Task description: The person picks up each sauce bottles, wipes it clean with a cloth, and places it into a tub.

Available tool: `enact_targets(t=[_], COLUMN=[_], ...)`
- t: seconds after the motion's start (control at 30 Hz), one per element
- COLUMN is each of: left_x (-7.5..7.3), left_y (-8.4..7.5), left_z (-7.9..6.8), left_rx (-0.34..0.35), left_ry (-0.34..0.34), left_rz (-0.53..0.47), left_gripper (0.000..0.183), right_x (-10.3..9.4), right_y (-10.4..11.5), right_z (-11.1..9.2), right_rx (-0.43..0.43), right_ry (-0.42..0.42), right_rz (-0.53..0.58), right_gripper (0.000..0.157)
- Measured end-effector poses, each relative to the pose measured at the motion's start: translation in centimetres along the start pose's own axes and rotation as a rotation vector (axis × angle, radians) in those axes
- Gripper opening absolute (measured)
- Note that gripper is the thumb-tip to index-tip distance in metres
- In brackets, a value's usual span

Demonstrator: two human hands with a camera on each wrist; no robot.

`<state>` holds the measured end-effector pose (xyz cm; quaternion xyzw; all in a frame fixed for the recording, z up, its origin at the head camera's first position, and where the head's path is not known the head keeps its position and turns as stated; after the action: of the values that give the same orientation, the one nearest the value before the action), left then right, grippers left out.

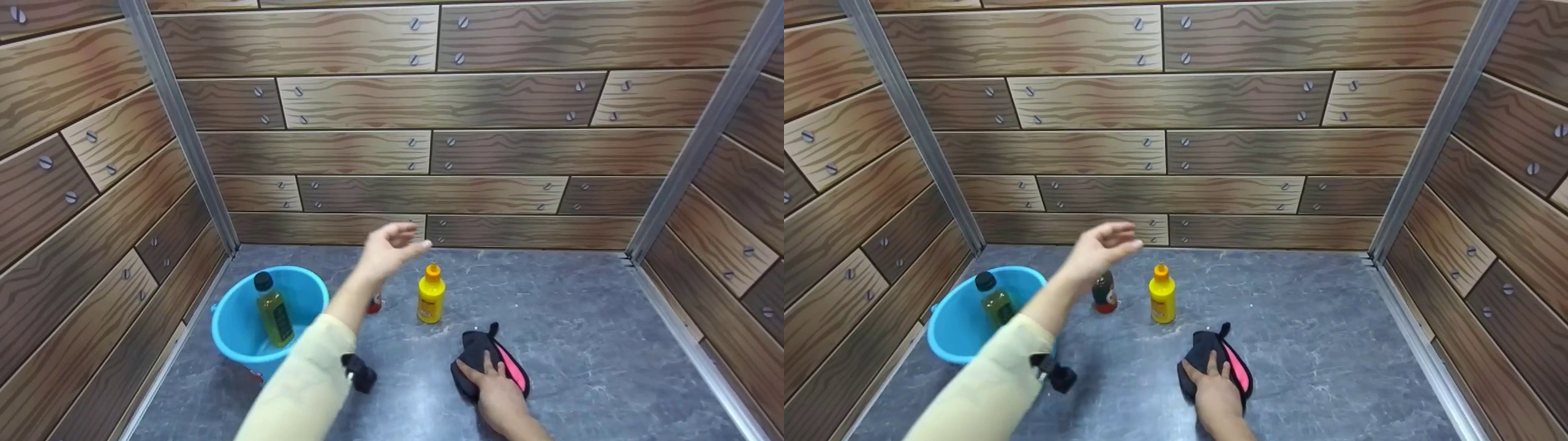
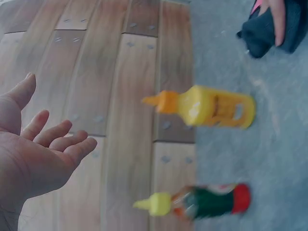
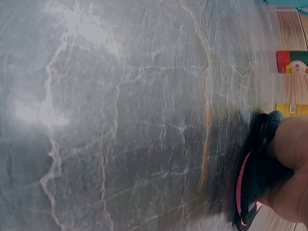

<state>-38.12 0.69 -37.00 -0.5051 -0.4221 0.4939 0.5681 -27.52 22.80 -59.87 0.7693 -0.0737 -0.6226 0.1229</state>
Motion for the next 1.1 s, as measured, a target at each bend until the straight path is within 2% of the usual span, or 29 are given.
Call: enact_targets(t=[0.13, 0.3, 0.47, 0.6, 0.7, 0.83, 1.1], left_x=[1.5, 2.4, 3.0, 3.4, 3.8, 4.3, 4.5], left_y=[3.4, 7.5, 10.4, 11.6, 12.2, 12.5, 12.6], left_z=[0.7, 1.5, 2.2, 2.6, 2.8, 3.1, 4.0], left_rx=[-0.070, -0.174, -0.260, -0.312, -0.323, -0.300, -0.280], left_ry=[-0.014, -0.021, -0.033, -0.039, -0.033, -0.012, -0.009], left_rz=[-0.004, -0.024, -0.027, -0.013, 0.021, 0.081, 0.121], left_gripper=[0.053, 0.057, 0.060, 0.063, 0.063, 0.059, 0.033], right_x=[0.2, 0.3, 0.4, 0.6, 0.6, 0.6, 0.4], right_y=[-0.1, -0.1, 0.0, 0.1, 0.1, 0.0, -0.4], right_z=[0.0, -0.1, -0.1, 0.0, 0.0, 0.0, 0.1], right_rx=[0.002, 0.002, 0.014, 0.033, 0.040, 0.055, 0.062], right_ry=[0.017, 0.014, 0.030, 0.065, 0.072, 0.075, 0.063], right_rz=[0.024, 0.002, -0.016, -0.012, -0.011, -0.009, -0.012], right_gripper=[0.072, 0.076, 0.078, 0.080, 0.082, 0.084, 0.085])
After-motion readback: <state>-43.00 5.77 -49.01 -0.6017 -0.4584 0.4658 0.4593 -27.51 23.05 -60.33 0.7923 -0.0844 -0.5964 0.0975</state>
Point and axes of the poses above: each hand's wrist, its own z-axis towards the middle knuckle, its own x-axis out of the palm, y = z × x, the point moved 7 cm from there along z, towards the middle knuckle, and after that the axes turned 6 degrees about -z, right-handed, at the moved point
